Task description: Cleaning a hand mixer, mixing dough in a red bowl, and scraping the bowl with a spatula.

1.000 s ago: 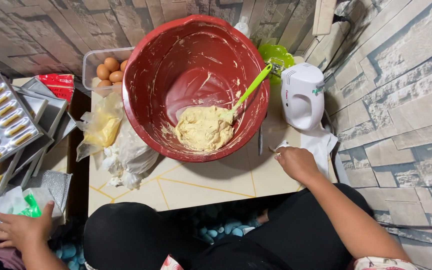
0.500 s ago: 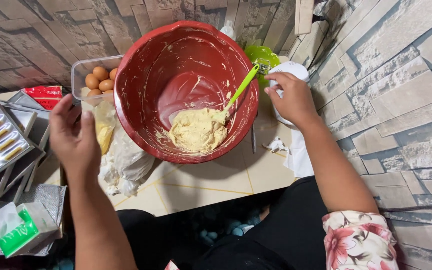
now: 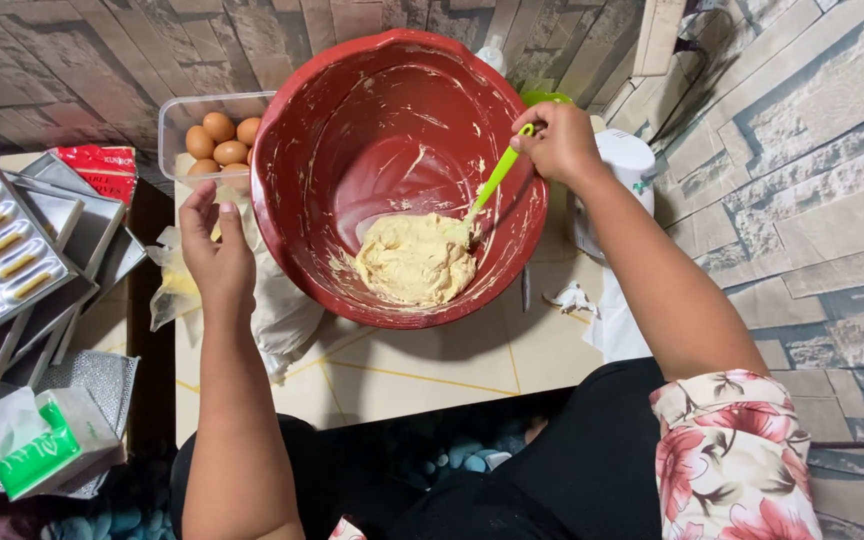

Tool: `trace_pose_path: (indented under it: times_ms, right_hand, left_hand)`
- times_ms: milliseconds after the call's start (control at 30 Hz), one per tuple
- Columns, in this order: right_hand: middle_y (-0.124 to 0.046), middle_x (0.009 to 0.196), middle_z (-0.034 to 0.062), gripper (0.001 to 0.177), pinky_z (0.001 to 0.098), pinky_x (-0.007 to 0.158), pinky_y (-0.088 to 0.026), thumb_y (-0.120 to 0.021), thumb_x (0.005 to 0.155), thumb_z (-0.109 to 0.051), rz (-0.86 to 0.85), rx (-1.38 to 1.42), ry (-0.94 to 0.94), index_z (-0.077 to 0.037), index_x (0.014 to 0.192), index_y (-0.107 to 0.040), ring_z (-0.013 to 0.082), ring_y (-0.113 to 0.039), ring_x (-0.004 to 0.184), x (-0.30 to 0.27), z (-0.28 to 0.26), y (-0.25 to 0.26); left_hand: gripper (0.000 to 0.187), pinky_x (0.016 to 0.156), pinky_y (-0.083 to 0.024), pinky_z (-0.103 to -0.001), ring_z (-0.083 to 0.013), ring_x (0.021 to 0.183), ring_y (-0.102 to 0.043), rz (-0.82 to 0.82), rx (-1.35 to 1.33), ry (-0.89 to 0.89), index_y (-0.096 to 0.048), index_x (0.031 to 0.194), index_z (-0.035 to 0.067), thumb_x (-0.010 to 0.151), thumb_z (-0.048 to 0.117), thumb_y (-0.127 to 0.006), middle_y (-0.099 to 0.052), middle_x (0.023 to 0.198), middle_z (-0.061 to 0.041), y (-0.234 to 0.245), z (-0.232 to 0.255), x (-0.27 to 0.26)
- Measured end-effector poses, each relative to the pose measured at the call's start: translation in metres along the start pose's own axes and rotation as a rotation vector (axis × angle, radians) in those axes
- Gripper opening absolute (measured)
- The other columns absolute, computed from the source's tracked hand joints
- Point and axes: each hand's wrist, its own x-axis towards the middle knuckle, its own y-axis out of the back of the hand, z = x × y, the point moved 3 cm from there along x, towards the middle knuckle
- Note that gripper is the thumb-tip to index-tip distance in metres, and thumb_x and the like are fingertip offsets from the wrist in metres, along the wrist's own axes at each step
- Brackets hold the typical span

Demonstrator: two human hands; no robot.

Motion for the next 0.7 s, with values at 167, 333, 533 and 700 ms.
trace_pose_path:
  times_ms: [167, 333, 533, 700]
  right_hand:
    - [-0.077, 0.088, 0.0053, 0.008, 0.0287, 0.063, -0.054, -0.074, 0.096, -0.004, -0.053, 0.154, 0.133, -0.01, 0.095, -0.08, 0.012, -0.066, 0.075, -0.029, -0.079, 0.018]
    - [-0.075, 0.091, 0.0052, 0.011, 0.029, 0.063, -0.052, -0.074, 0.094, 0.001, 0.034, 0.177, 0.247, -0.009, 0.095, -0.078, 0.0127, -0.063, 0.075, -0.036, -0.089, 0.022]
    - [-0.067, 0.088, 0.0026, 0.016, 0.0281, 0.064, -0.046, -0.069, 0.094, 0.006, 0.066, 0.289, 0.396, -0.008, 0.101, -0.069, 0.012, -0.053, 0.072, -0.059, -0.128, 0.045]
    - [-0.063, 0.09, 0.0069, 0.021, 0.0304, 0.065, -0.047, -0.068, 0.091, 0.011, 0.065, 0.241, 0.663, -0.005, 0.102, -0.059, 0.0187, -0.057, 0.076, -0.094, -0.185, 0.057]
  left_hand:
    - [0.034, 0.101, -0.047, -0.035, -0.0208, 0.129, -0.053, -0.06, 0.01, 0.095, -0.054, 0.135, 0.016, 0.102, 0.025, -0.057, -0.056, 0.143, -0.006, -0.009, 0.022, -0.003]
    - [0.032, 0.097, -0.045, -0.031, -0.0155, 0.126, -0.055, -0.091, 0.038, 0.099, -0.054, 0.134, 0.018, 0.102, 0.026, -0.055, -0.057, 0.142, -0.002, -0.017, 0.027, -0.007]
    - [0.022, 0.096, -0.048, -0.031, -0.0154, 0.113, -0.061, -0.108, -0.071, -0.101, -0.059, 0.124, 0.013, 0.103, 0.014, -0.052, -0.064, 0.12, -0.004, -0.03, 0.051, -0.017]
    - [0.011, 0.047, -0.035, -0.016, -0.0036, 0.052, -0.043, -0.427, -0.421, 0.174, -0.066, 0.107, 0.009, 0.106, 0.013, -0.056, -0.07, 0.086, -0.006, -0.06, 0.075, -0.045]
